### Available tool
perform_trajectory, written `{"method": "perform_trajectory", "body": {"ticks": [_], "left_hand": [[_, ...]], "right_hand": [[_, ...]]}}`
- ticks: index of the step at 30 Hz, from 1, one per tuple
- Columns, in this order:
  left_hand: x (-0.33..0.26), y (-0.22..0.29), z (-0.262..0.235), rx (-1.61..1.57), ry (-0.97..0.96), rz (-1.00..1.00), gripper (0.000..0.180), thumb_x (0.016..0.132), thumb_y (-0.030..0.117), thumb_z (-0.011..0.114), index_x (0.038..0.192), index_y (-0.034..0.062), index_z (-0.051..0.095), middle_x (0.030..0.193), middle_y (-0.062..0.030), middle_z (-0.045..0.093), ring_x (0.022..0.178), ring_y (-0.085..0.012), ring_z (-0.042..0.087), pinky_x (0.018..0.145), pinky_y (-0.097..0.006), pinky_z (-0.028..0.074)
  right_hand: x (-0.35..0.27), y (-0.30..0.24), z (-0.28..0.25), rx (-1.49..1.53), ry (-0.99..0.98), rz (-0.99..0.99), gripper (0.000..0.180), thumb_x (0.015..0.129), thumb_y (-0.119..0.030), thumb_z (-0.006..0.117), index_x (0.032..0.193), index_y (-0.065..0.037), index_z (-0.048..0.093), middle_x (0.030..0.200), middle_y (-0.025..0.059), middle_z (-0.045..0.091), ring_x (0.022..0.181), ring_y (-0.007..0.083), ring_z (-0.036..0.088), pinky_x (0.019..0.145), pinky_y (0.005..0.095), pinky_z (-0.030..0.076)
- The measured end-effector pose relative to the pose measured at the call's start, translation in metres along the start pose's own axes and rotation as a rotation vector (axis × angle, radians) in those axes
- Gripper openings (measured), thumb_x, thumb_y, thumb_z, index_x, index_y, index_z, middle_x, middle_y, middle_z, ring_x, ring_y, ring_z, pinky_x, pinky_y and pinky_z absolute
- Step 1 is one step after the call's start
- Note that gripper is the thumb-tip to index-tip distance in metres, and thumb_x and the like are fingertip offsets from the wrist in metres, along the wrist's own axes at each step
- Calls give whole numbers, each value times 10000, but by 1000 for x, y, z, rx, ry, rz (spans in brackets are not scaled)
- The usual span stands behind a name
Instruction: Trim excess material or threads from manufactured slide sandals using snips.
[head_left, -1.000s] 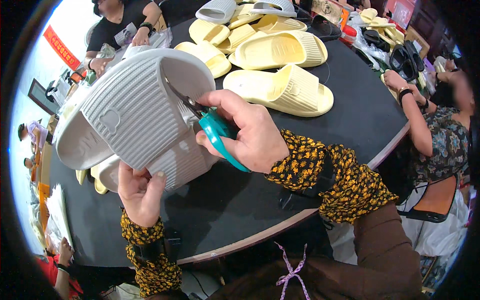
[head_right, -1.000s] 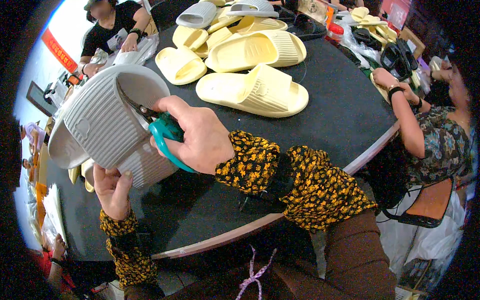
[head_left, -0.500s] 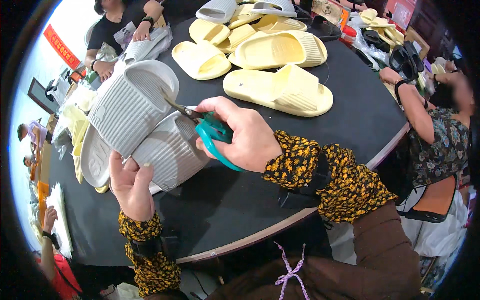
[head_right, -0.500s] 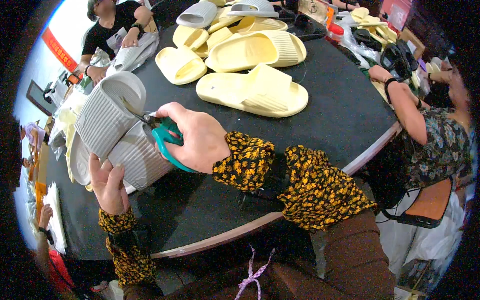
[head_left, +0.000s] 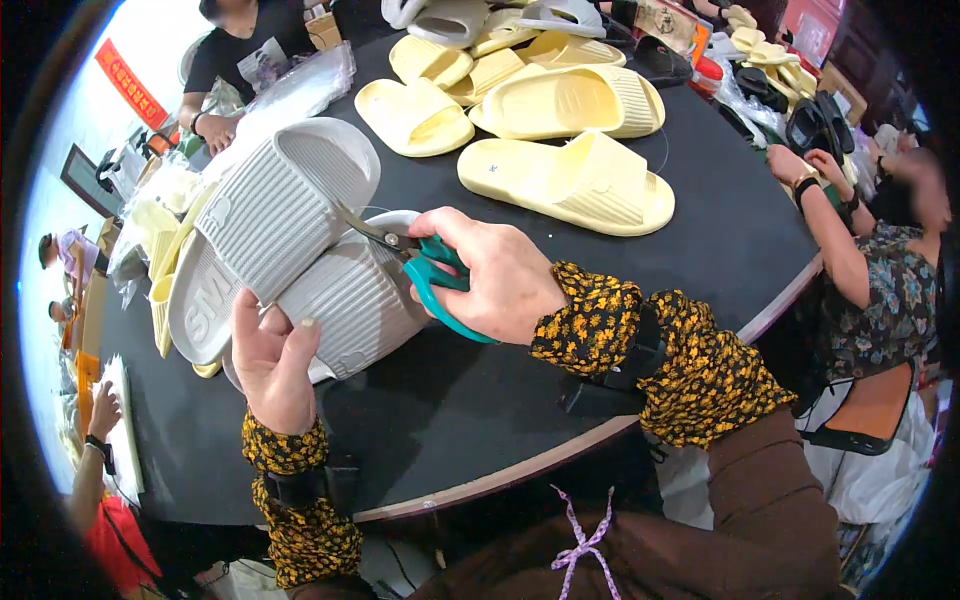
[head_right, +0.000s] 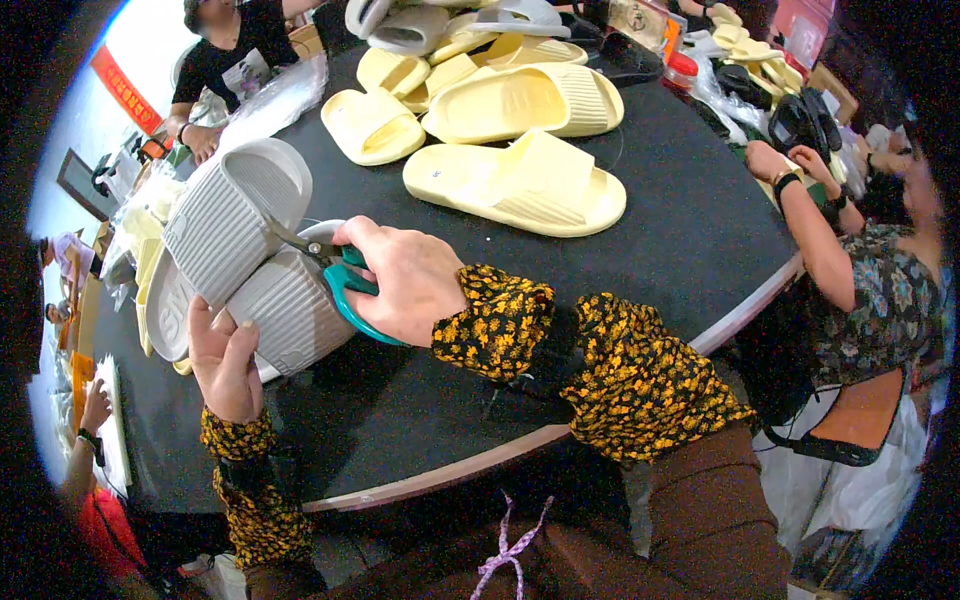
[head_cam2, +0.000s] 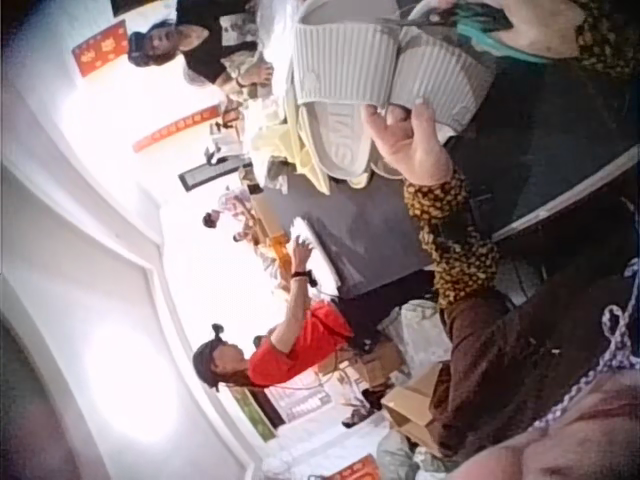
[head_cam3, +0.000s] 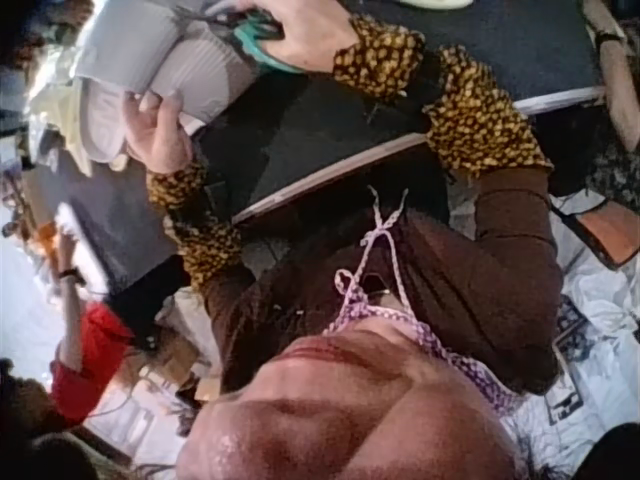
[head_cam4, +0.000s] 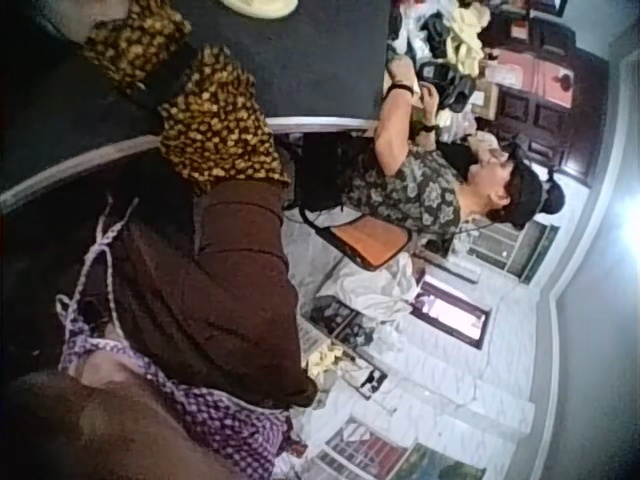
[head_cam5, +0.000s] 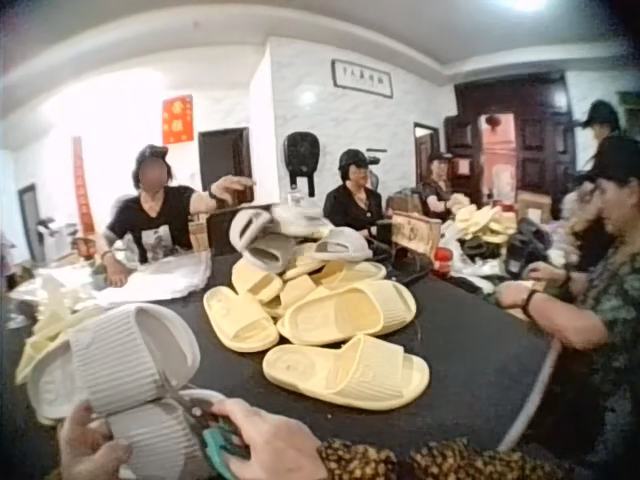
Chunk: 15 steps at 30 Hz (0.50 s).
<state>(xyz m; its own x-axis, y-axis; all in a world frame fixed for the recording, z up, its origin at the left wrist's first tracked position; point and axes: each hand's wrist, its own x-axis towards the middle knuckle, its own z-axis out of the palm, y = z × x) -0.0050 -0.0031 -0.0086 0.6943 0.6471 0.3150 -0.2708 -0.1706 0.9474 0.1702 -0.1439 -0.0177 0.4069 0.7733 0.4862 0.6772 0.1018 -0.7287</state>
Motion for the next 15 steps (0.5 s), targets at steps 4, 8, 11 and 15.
{"method": "perform_trajectory", "body": {"ticks": [4,8,11,15], "left_hand": [[1,1,1,-6,-27,23,626,755,-68,438,1334,-19,205,1261,-242,425,1183,-301,420,977,-374,331],[2,1,5,-40,-40,63,609,774,-82,478,1325,-38,222,1202,-215,480,1120,-253,474,927,-330,363],[2,2,2,-32,-44,60,608,773,-83,474,1324,-39,222,1204,-217,479,1121,-257,474,926,-331,361],[1,2,0,-10,-31,33,603,767,-75,444,1326,-21,225,1225,-219,463,1129,-265,472,933,-340,364]], "right_hand": [[3,-2,-4,-9,-43,35,355,737,-169,660,1030,-49,497,800,148,610,699,275,621,620,335,486],[0,3,-2,-82,2,-5,356,737,-186,665,1026,-56,500,819,158,614,735,311,618,634,348,491],[-1,3,0,-39,11,-20,367,742,-194,665,1040,-60,499,832,168,618,758,330,616,649,359,495],[1,4,2,-7,50,-57,363,736,-214,622,1039,-60,495,798,191,616,746,358,605,647,432,484]]}}
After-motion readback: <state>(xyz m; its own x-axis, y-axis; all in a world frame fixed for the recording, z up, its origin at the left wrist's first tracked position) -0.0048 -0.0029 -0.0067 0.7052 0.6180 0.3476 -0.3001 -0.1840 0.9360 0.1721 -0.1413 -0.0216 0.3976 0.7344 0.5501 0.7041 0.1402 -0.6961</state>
